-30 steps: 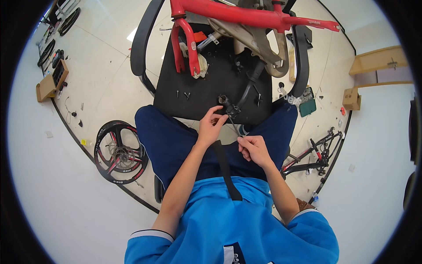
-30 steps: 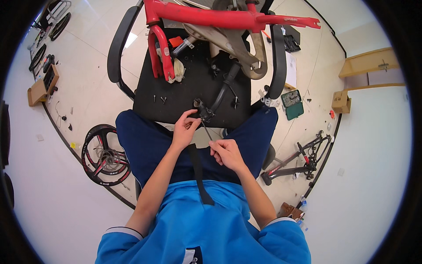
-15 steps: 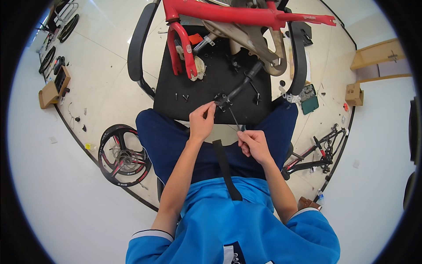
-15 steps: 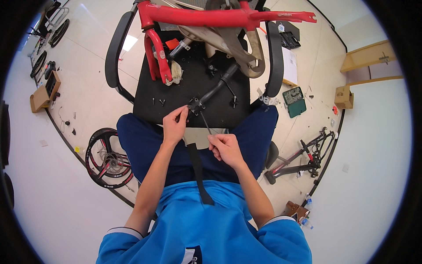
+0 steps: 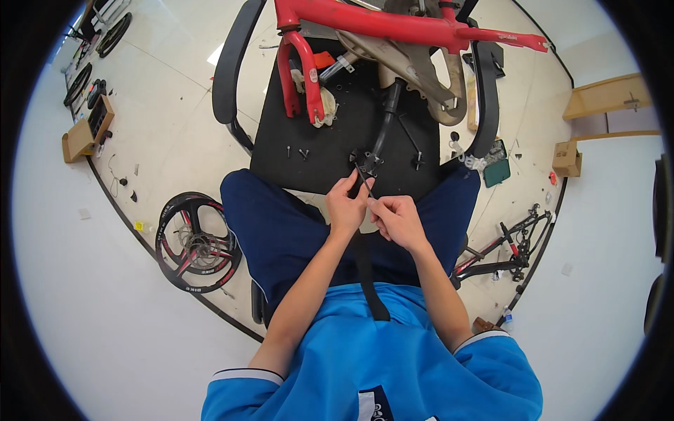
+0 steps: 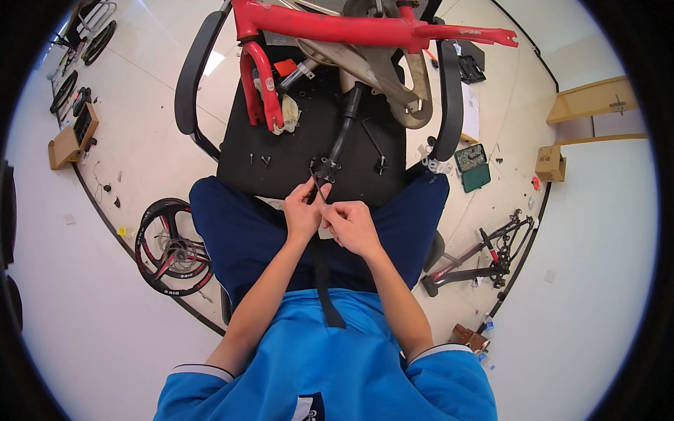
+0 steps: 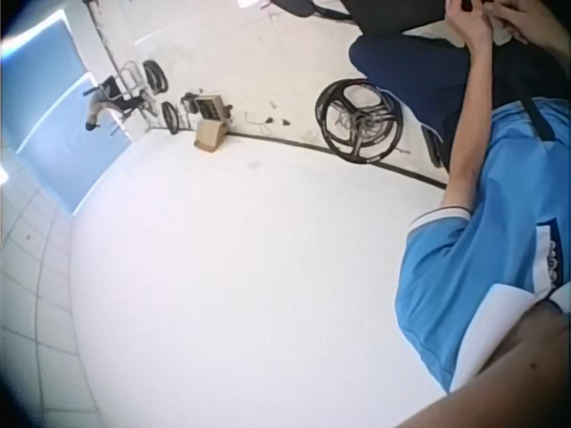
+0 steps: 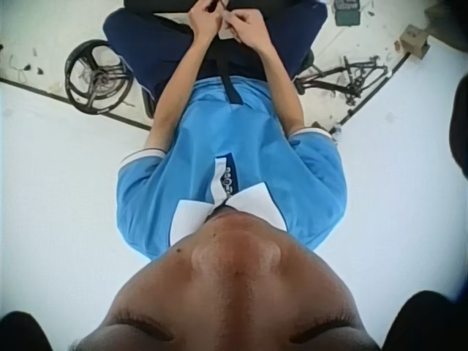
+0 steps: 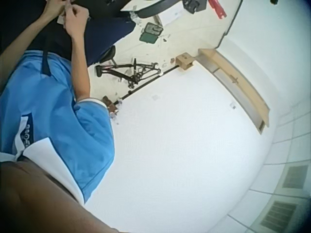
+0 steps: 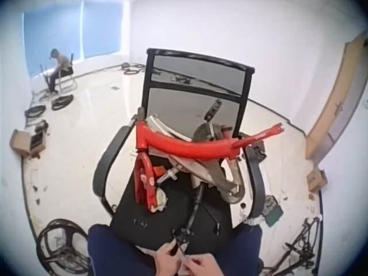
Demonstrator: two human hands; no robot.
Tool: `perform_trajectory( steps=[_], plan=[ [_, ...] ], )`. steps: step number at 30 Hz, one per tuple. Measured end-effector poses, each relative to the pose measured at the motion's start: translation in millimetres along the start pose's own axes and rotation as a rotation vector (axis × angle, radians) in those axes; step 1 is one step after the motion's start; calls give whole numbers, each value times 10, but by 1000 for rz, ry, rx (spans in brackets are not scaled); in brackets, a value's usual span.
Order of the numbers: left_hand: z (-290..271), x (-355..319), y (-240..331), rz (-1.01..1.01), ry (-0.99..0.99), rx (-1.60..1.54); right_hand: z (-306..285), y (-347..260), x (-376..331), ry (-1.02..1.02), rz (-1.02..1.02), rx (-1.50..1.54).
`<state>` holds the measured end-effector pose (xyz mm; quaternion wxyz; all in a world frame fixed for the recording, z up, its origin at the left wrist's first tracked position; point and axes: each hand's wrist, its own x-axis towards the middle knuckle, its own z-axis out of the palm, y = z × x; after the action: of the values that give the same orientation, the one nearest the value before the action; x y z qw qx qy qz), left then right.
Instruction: The person assembles a bicycle handlebar by attaching a clamp and tightening it with a screwdriver. They manipulate small screws and the handlebar clamp, securing the components together.
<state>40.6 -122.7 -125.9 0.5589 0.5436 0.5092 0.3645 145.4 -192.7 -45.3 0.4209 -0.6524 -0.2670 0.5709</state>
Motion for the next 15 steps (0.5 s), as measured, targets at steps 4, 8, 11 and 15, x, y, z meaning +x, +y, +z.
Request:
perform_trajectory(
  steps=[4,8,11,15],
  plan=[
    [24,48,-349,-22,-72,-232,-65,57,-83,27,59,19],
    [25,39,-318,-29,-103,-245,-77,112,-96,37,51,14],
    [30,40,-331,-14,-104,-273,-47,100,-92,40,51,25],
    [42,36,-360,-11,-102,-282,-23,82,-89,56,53,21]
  ],
)
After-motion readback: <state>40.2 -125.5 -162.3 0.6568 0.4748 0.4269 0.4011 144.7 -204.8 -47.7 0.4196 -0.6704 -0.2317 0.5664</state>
